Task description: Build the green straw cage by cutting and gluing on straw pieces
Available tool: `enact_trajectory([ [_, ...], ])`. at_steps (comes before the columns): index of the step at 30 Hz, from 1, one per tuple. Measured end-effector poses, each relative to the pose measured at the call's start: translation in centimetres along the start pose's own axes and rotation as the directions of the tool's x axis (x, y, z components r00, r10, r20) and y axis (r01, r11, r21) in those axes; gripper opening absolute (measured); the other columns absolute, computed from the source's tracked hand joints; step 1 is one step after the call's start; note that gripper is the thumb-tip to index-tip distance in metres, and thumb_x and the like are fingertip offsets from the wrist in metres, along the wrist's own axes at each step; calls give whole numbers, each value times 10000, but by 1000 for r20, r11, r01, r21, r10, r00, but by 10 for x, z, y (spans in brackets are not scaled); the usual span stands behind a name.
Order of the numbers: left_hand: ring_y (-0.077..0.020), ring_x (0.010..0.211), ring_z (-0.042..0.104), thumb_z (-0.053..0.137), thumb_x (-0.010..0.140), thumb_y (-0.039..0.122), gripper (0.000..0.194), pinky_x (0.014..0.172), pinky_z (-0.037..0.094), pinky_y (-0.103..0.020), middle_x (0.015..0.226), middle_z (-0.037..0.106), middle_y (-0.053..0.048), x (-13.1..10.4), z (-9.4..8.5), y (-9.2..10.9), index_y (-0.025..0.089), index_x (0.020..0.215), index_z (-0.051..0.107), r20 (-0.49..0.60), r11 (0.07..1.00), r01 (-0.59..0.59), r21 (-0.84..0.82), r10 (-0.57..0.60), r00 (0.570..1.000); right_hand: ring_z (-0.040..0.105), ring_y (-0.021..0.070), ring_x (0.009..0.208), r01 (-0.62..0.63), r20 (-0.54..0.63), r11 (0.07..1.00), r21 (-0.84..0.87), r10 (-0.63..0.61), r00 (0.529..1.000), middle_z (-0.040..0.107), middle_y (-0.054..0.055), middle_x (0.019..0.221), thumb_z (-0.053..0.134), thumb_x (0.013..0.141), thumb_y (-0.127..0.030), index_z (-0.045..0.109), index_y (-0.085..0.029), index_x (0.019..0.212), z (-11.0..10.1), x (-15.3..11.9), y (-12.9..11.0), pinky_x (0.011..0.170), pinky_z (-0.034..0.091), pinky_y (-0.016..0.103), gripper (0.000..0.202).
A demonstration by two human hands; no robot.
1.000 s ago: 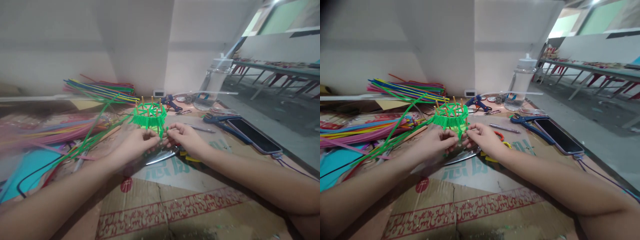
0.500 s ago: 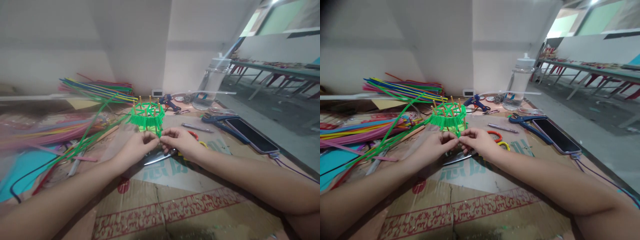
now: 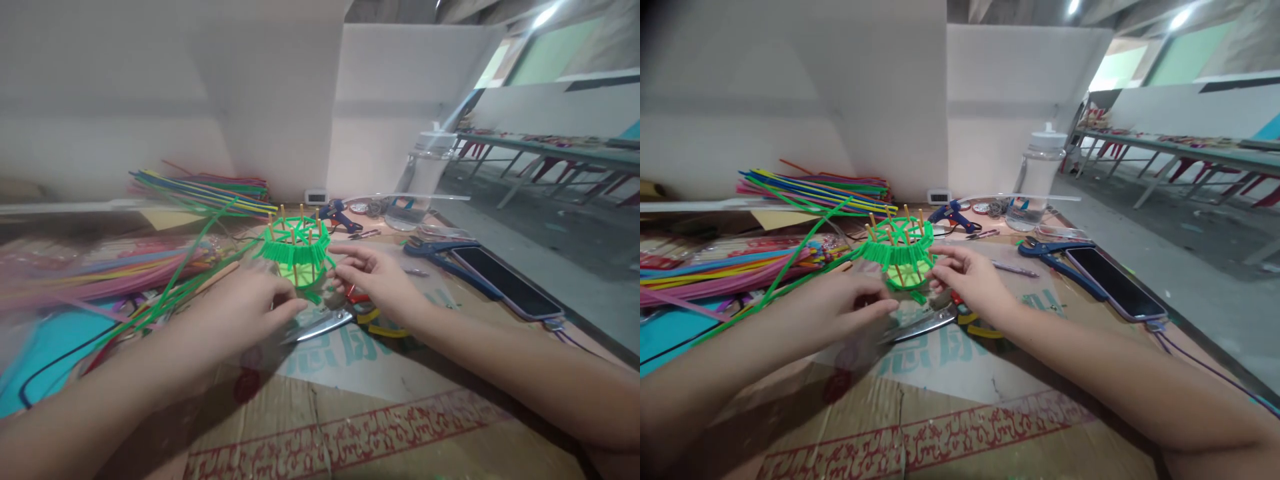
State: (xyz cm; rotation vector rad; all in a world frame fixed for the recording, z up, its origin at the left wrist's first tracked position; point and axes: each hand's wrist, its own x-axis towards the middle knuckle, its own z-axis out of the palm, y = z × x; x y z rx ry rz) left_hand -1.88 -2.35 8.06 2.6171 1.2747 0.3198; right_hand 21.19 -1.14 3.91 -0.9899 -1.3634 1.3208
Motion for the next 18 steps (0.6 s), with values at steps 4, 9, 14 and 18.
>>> enact_trajectory([
  [4, -240, 785, 626, 486, 956, 484, 348, 711, 456, -372, 827, 679, -53, -1, -17, 0, 224, 833, 683, -378, 993, 24, 118, 23, 926, 718, 139, 724, 54, -85, 997, 49, -50, 995, 764, 43, 834, 774, 787, -306, 691, -169, 897, -6, 9, -7, 765, 614, 321, 194],
  [9, -362, 1316, 479, 615, 908, 478, 459, 1099, 390, -538, 1403, 521, -156, 14, -4, -17, 224, 1289, 577, -527, 953, -74, 295, 227, 819, 701, 124, 626, -50, -30, 992, 115, 54, 998, 747, 38, 736, 836, 724, -352, 626, -162, 771, -7, 24, -1, 679, 613, 287, 287],
  [14, -341, 1342, 477, 611, 922, 398, 474, 1106, 408, -529, 1467, 469, -155, 21, 9, -26, 238, 1357, 518, -510, 939, -106, 327, 270, 817, 701, 126, 614, -101, 39, 984, 145, 96, 995, 740, 28, 705, 858, 712, -379, 627, -163, 762, -2, 29, 3, 629, 600, 262, 319],
  [18, -334, 1349, 486, 578, 918, 315, 330, 1127, 403, -530, 1436, 519, -154, 22, 10, -30, 191, 1222, 608, -460, 937, -141, 319, 284, 841, 693, 123, 623, -127, 78, 981, 148, 117, 990, 745, 40, 734, 849, 729, -404, 664, -150, 773, 2, 30, 3, 637, 593, 262, 317],
])
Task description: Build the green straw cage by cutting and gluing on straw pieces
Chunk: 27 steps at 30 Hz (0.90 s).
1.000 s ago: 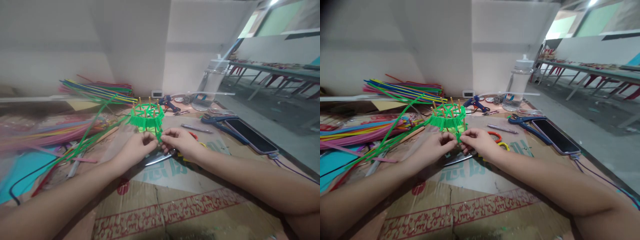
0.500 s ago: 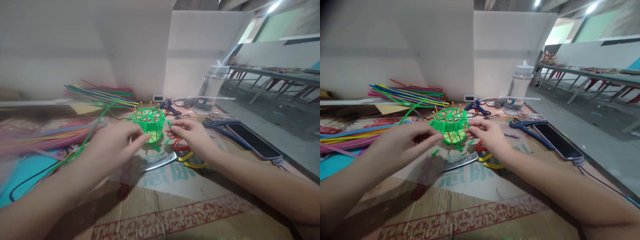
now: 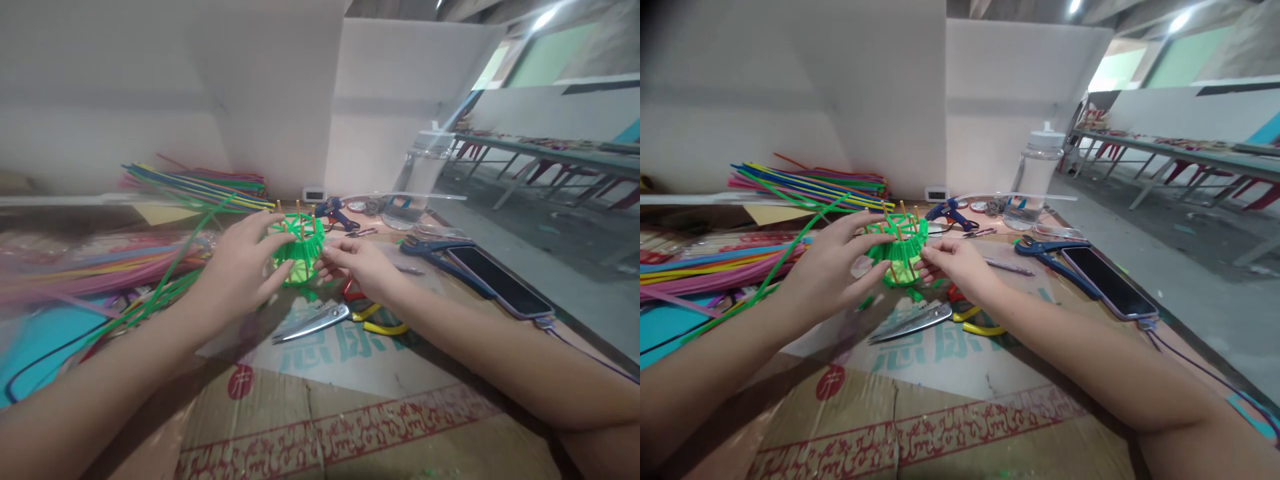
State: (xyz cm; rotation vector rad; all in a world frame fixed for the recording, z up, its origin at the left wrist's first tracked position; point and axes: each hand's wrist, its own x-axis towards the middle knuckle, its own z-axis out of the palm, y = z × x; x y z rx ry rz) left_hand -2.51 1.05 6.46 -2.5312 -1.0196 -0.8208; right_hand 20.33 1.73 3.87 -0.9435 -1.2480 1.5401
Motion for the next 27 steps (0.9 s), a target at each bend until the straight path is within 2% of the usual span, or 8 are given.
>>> enact_trajectory([
  [6, -341, 1465, 365, 558, 879, 255, 305, 1191, 333, -560, 1441, 554, -120, 2, 1, -11, 196, 1169, 629, 21, 993, -66, -94, 68, 997, 685, 118, 605, -32, 15, 999, 28, 31, 999, 733, 36, 712, 818, 775, -361, 660, -147, 745, 8, -4, 3, 641, 594, 262, 268],
  [12, -361, 1450, 382, 578, 859, 238, 307, 1189, 332, -561, 1433, 558, -149, 3, 2, -13, 163, 1145, 657, 3, 991, -78, -107, 79, 997, 685, 110, 623, -43, 12, 998, 42, 43, 999, 746, 41, 748, 739, 852, -297, 668, -150, 785, 12, -8, 6, 630, 585, 240, 176],
  [21, -362, 1448, 382, 574, 866, 242, 315, 1188, 329, -568, 1442, 547, -136, 4, 0, -12, 179, 1164, 655, 20, 992, -56, -109, 59, 998, 687, 119, 618, -66, -2, 997, 28, 66, 998, 732, 31, 717, 765, 838, -297, 656, -159, 782, 10, -3, 8, 644, 591, 257, 185],
  [27, -366, 1436, 398, 570, 876, 248, 307, 1182, 335, -573, 1429, 556, -147, 3, 1, -14, 163, 1157, 660, 10, 993, -70, -98, 71, 997, 689, 132, 617, -33, 23, 998, 49, 31, 999, 739, 60, 730, 775, 821, -393, 675, -136, 762, 8, -2, 9, 616, 582, 257, 282],
])
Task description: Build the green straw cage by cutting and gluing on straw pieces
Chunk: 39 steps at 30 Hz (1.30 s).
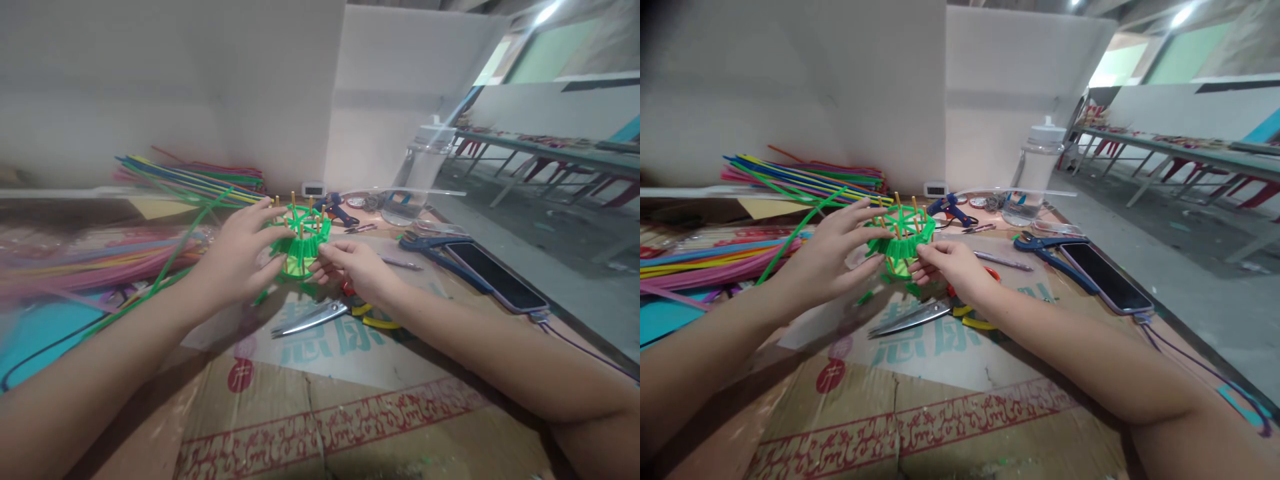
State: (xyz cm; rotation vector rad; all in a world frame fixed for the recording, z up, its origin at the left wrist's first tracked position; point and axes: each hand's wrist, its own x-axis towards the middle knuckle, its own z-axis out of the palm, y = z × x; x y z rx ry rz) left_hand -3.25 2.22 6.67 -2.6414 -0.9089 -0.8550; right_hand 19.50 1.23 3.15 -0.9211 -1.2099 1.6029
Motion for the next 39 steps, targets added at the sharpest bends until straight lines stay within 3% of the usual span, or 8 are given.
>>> enact_trajectory([
  [13, -347, 1446, 390, 552, 885, 259, 314, 1187, 334, -552, 1440, 547, -127, 0, 1, -1, 175, 1171, 652, 8, 999, 23, 27, -23, 1000, 682, 113, 602, -3, -9, 999, -53, 3, 1000, 723, 22, 702, 739, 862, -310, 643, -163, 788, 2, 0, 0, 633, 587, 254, 191],
  [20, -334, 1437, 397, 550, 909, 268, 340, 1188, 331, -553, 1427, 553, -125, -1, 4, -8, 187, 1223, 651, 11, 997, 60, 39, -60, 998, 639, 96, 598, 147, 22, 936, -319, -148, 989, 699, -7, 714, 615, 923, -291, 543, -197, 803, -2, -18, -8, 603, 535, 235, 168],
  [23, -313, 1439, 397, 533, 918, 255, 361, 1185, 335, -547, 1440, 543, -96, -1, 5, -15, 214, 1264, 626, 27, 994, 89, 62, -90, 996, 623, 113, 620, 185, 47, 858, -479, -185, 982, 707, 11, 781, 564, 933, -301, 501, -211, 835, -12, -26, -10, 601, 517, 254, 148],
  [26, -308, 1453, 374, 528, 930, 264, 394, 1184, 332, -551, 1476, 512, -79, 1, -2, -16, 223, 1318, 582, 47, 990, 102, 96, -106, 993, 640, 160, 713, 212, 87, 670, -712, -215, 973, 693, 41, 834, 512, 940, -307, 531, -204, 870, -26, -35, -10, 649, 514, 296, 126],
  [29, -278, 1396, 441, 514, 963, 283, 400, 1177, 354, -485, 1471, 512, -104, 4, -25, -6, 185, 1349, 557, 38, 985, 132, 113, -137, 990, 636, 189, 785, 257, 180, 431, -865, -212, 960, 686, 67, 867, 495, 933, -283, 584, -186, 890, -38, -44, -11, 723, 497, 325, 138],
  [33, -214, 1061, 631, 467, 997, 355, 268, 940, 483, -357, 1134, 683, -47, 6, -59, 18, 237, 1109, 679, -63, 966, 240, 101, -234, 970, 607, 178, 694, 211, 174, 304, -929, -147, 974, 681, 49, 816, 499, 937, -296, 593, -195, 902, -51, -51, -14, 625, 438, 290, 143],
  [36, -171, 745, 642, 486, 984, 373, 268, 655, 465, -310, 875, 729, -1, 1, -54, 34, 245, 971, 721, 148, 973, 229, -1, -227, 963, 595, 169, 643, 154, 120, 299, -942, -131, 984, 665, 27, 756, 489, 948, -312, 559, -210, 879, -57, -50, -15, 586, 403, 275, 141],
  [39, -174, 771, 657, 521, 972, 319, 221, 673, 478, -292, 878, 745, 0, -8, -17, 45, 257, 955, 732, 391, 976, 179, -127, -116, 913, 592, 161, 623, 161, 104, 377, -912, -167, 980, 646, 17, 721, 463, 947, -293, 521, -212, 878, -59, -50, -11, 582, 407, 268, 121],
])
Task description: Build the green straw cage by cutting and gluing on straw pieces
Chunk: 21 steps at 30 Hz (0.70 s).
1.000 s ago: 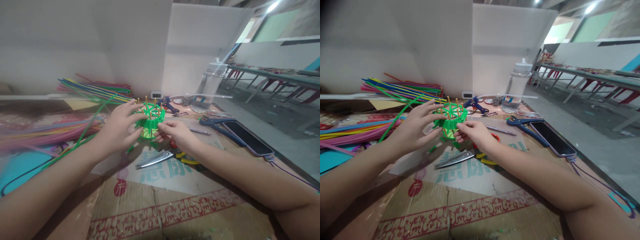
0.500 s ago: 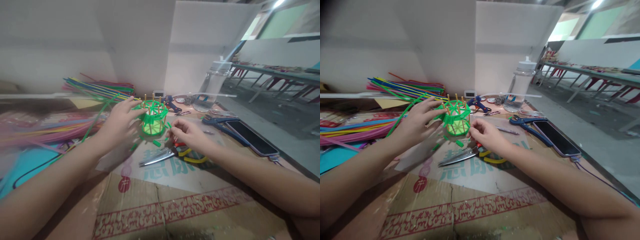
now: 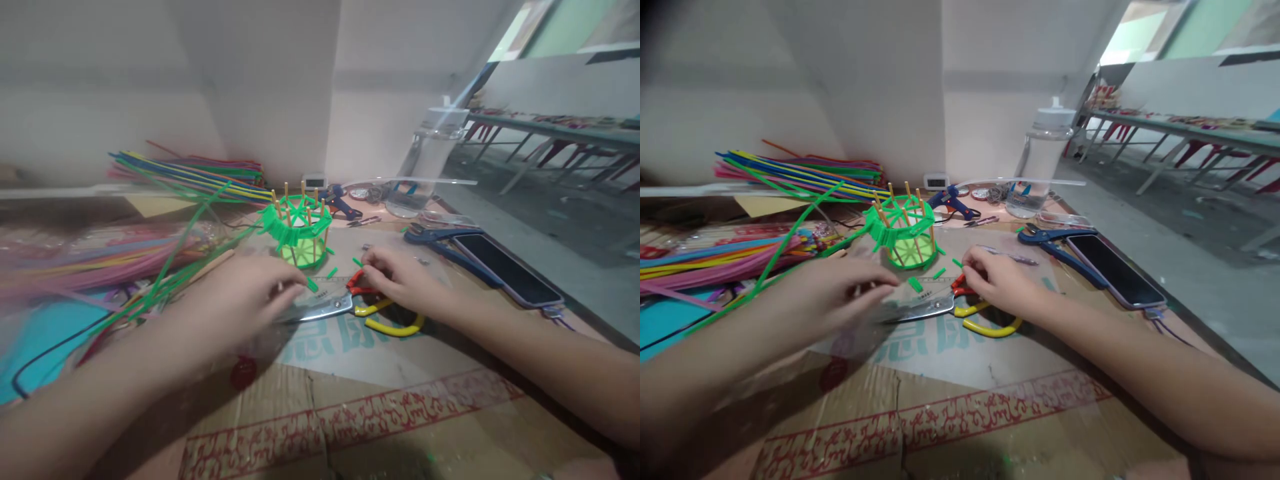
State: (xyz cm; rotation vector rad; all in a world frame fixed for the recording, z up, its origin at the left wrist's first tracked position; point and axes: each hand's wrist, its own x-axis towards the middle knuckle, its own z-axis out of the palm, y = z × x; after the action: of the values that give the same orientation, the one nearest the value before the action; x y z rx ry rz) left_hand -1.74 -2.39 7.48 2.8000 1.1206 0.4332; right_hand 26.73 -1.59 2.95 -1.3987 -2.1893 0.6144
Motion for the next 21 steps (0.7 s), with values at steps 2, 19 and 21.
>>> enact_trajectory([
  [2, -202, 886, 675, 487, 977, 205, 233, 788, 509, -318, 970, 744, -56, 6, 30, 0, 196, 969, 719, 63, 1000, 3, 11, -4, 998, 574, 154, 601, 27, 14, 999, 20, -27, 1000, 636, 13, 704, 465, 941, -291, 522, -209, 873, 4, -3, 1, 567, 402, 261, 121],
  [19, -268, 914, 681, 574, 905, 289, 291, 740, 495, -349, 1017, 725, -103, 20, 49, 1, 167, 1168, 605, 189, 972, 232, 22, -232, 954, 475, 111, 490, 269, 248, 963, 20, -266, 932, 561, -37, 589, 485, 946, -287, 572, -186, 929, 0, -22, 6, 527, 325, 233, 135],
  [21, -235, 824, 684, 546, 899, 261, 293, 673, 473, -314, 930, 733, -62, 21, 48, 0, 181, 1176, 599, 227, 961, 269, -63, -249, 942, 473, 109, 492, 274, 250, 962, 3, -266, 931, 565, -36, 591, 485, 944, -291, 576, -186, 926, 1, -22, 6, 527, 324, 231, 140],
])
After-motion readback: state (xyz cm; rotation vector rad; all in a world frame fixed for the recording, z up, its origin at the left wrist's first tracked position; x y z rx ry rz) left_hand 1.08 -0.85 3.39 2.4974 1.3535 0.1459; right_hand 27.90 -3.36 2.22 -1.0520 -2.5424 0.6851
